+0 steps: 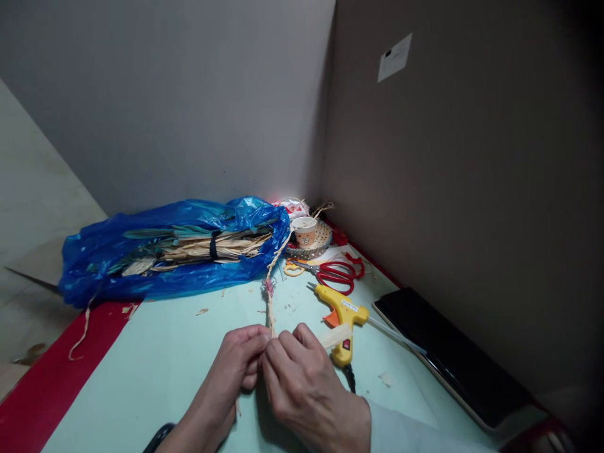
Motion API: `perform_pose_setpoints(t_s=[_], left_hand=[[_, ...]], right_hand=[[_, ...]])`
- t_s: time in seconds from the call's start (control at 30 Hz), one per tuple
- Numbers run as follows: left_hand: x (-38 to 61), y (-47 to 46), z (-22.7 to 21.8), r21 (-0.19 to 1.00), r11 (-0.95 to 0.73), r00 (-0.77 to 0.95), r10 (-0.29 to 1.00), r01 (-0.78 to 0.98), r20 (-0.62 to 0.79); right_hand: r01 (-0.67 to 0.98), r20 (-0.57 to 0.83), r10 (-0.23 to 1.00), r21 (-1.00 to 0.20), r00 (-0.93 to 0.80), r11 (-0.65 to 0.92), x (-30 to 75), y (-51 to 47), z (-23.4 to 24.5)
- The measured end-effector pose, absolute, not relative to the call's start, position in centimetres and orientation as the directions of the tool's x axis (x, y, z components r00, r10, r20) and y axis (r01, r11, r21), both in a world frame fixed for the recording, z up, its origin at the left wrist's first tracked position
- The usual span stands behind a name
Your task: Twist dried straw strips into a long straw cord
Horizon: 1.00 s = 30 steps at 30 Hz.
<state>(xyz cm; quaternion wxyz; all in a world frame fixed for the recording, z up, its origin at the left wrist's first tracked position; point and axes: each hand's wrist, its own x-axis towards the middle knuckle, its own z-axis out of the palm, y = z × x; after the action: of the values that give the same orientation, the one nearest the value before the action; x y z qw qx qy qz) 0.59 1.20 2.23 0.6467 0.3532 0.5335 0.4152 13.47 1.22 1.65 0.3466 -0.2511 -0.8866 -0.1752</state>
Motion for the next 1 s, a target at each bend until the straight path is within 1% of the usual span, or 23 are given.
perform_pose_setpoints(t_s=[0.03,0.1,0.13,0.17,0.2,0.23,0.27,0.3,0.33,0.37,0.4,0.43,0.47,0.5,0.53,0.57,0.6,0.67,0.73,0.8,0.87,0.93,1.0], left_hand=[[0.5,1.1,2.2,0.902,0.4,0.089,0.916,-0.164,-0.39],[0.3,1.0,2.1,0.912,0.383,0.079,0.924,-0.15,-0.375],[0.2,1.0,2.1,0.916,0.377,0.069,0.926,-0.14,-0.371],[0.1,0.9,2.2,0.917,0.375,0.062,0.927,-0.133,-0.37],[0.0,0.9,2.3,0.918,0.375,0.057,0.927,-0.127,-0.371],[0.0,0.9,2.5,0.919,0.374,0.055,0.927,-0.122,-0.37],[-0.1,0.9,2.7,0.919,0.377,0.057,0.926,-0.119,-0.373],[-0.1,0.9,2.9,0.916,0.384,0.064,0.923,-0.117,-0.379],[-0.1,1.0,3.0,0.911,0.395,0.075,0.918,-0.115,-0.389],[-0.1,1.0,3.1,0.907,0.406,0.085,0.913,-0.111,-0.399],[-0.1,1.0,3.1,0.905,0.414,0.093,0.909,-0.101,-0.406],[0.0,1.1,3.1,0.906,0.415,0.098,0.908,-0.084,-0.407],[0.0,1.1,3.1,0.911,0.409,0.097,0.91,-0.056,-0.403],[-0.1,1.1,3.0,0.917,0.399,0.094,0.914,-0.02,-0.395],[-0.1,1.1,2.9,0.922,0.387,0.092,0.917,0.021,-0.387],[-0.2,1.1,2.9,0.925,0.376,0.093,0.92,0.062,-0.38],[-0.2,1.1,2.9,0.926,0.362,0.097,0.923,0.101,-0.372],[-0.3,1.0,3.1,0.931,0.306,0.092,0.94,0.198,-0.329],[-0.2,0.7,3.6,0.913,0.201,0.045,0.972,0.355,-0.232],[0.2,0.2,4.2,0.835,0.113,-0.02,0.992,0.538,-0.121],[0.7,-0.4,4.5,0.732,0.054,-0.055,0.998,0.679,-0.023],[1.3,-1.0,4.2,0.649,-0.03,-0.028,0.996,0.76,0.08],[1.6,-1.6,3.5,0.577,-0.155,0.046,0.979,0.802,0.198]], right_hand=[[0.554,0.708,0.304,0.148,-0.638,0.819,13.4,1.1,1.5],[0.55,0.704,0.302,0.15,-0.642,0.821,13.5,0.8,1.4],[0.55,0.692,0.321,0.131,-0.647,0.825,13.7,0.7,1.6],[0.548,0.665,0.365,0.081,-0.652,0.832,14.0,0.7,1.9],[0.553,0.627,0.433,-0.003,-0.648,0.833,14.4,0.9,2.5],[0.556,0.571,0.518,-0.126,-0.637,0.822,14.8,1.2,3.1],[0.57,0.488,0.631,-0.29,-0.603,0.769,15.3,1.7,3.8],[0.596,0.419,0.737,-0.434,-0.531,0.676,15.8,2.3,4.4],[0.593,0.367,0.808,-0.551,-0.46,0.588,16.1,3.0,4.8],[0.57,0.308,0.851,-0.639,-0.426,0.517,16.4,3.7,5.0],[0.524,0.235,0.869,-0.718,-0.436,0.458,16.5,4.3,5.0],[0.452,0.132,0.852,-0.8,-0.507,0.393,16.5,4.8,4.7],[0.373,0.02,0.803,-0.878,-0.596,0.3,16.4,5.2,4.3],[0.314,-0.068,0.752,-0.93,-0.656,0.19,16.2,5.5,3.7],[0.282,-0.128,0.715,-0.954,-0.687,0.1,16.0,5.7,3.2],[0.273,-0.152,0.71,-0.96,-0.687,0.059,15.8,5.8,2.7],[0.284,-0.154,0.728,-0.957,-0.668,0.058,15.7,5.8,2.3],[0.331,-0.098,0.779,-0.932,-0.619,0.147,15.6,5.7,2.1],[0.379,-0.039,0.813,-0.897,-0.581,0.228,15.7,5.5,2.2],[0.414,0.003,0.843,-0.87,-0.537,0.267,15.8,5.1,2.5],[0.424,0.025,0.859,-0.862,-0.511,0.277,15.8,4.7,2.9],[0.402,0.043,0.863,-0.872,-0.503,0.277,15.8,4.4,3.1],[0.379,0.052,0.863,-0.884,-0.502,0.274,15.8,4.3,3.1]])
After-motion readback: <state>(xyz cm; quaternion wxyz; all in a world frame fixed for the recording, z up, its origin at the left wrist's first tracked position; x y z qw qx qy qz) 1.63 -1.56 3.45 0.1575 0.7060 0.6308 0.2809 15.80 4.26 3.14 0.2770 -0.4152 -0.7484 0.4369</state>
